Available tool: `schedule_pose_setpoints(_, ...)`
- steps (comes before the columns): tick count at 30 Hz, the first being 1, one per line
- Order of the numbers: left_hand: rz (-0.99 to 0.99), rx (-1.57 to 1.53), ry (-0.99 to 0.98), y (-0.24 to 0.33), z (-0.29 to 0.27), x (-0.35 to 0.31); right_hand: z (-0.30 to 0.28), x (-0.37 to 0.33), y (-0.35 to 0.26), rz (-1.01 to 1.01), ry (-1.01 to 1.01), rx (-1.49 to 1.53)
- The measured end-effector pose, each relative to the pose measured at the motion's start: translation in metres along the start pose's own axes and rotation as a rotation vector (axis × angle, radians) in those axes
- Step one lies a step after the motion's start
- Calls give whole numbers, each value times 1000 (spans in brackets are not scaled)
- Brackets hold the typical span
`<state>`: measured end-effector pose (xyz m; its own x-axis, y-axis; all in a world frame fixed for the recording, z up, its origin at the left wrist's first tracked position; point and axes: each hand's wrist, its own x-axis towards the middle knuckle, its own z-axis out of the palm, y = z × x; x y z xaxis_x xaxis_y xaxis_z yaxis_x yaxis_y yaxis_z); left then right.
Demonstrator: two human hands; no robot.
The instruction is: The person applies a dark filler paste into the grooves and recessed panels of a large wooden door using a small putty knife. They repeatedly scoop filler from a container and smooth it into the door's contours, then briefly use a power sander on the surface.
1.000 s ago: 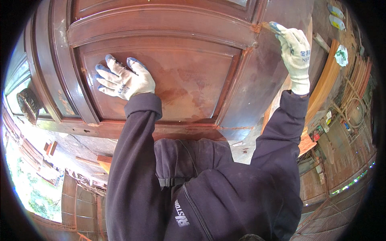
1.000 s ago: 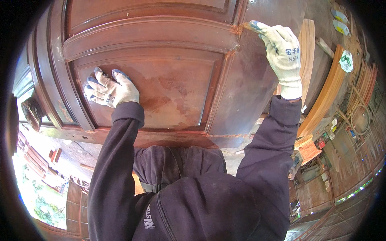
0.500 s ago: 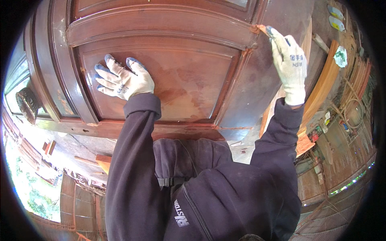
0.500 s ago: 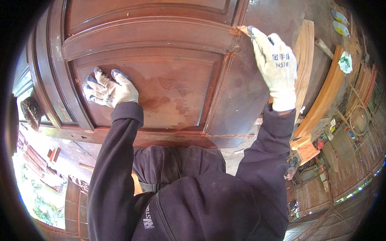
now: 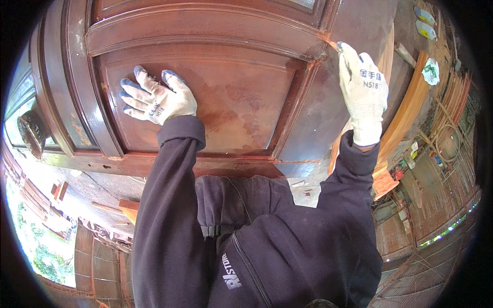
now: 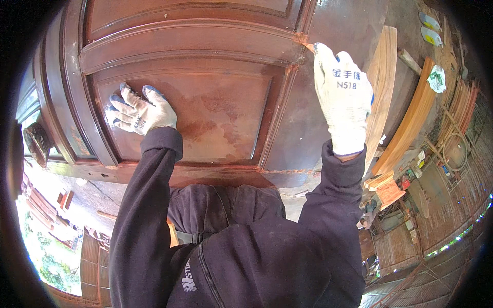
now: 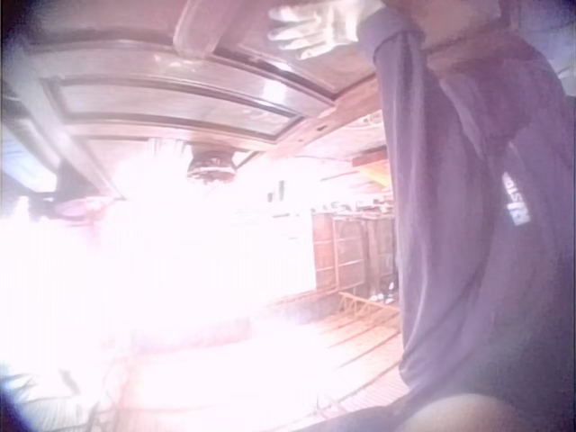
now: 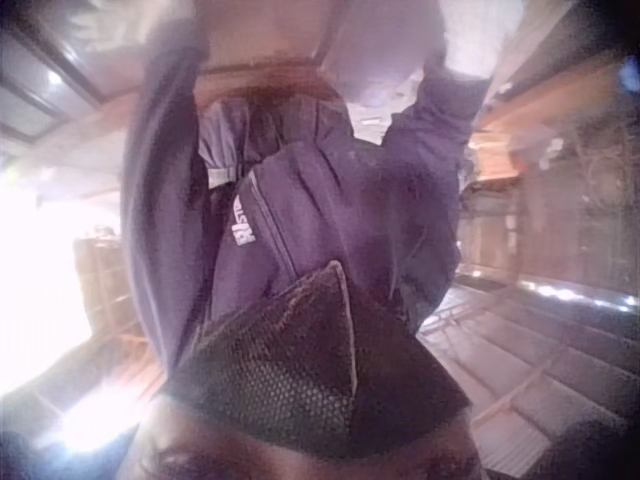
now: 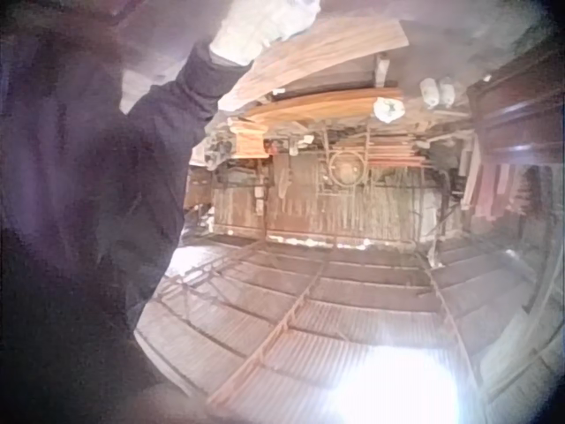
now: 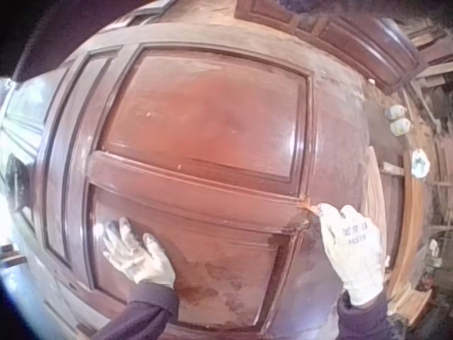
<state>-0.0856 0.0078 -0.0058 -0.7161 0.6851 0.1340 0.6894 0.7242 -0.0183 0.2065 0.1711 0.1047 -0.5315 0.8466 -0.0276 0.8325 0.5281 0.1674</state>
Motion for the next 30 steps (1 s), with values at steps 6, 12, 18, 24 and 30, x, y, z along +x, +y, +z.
schedule_pose_setpoints(6,-27,-39,-9,0,1,0,0,5,-8,45,-7,-1)
schedule_pose_setpoints(12,-14,-9,-14,1,-4,0,3,4,-7,110,33,161)
schedule_pose_setpoints(18,-31,-49,-21,0,-2,0,5,2,-19,149,-20,215)
schedule_pose_setpoints(24,-4,-32,-8,1,-3,1,8,11,-15,195,-31,308)
schedule_pose_setpoints(30,-20,-57,-22,0,-4,1,-1,21,-11,284,-184,473)
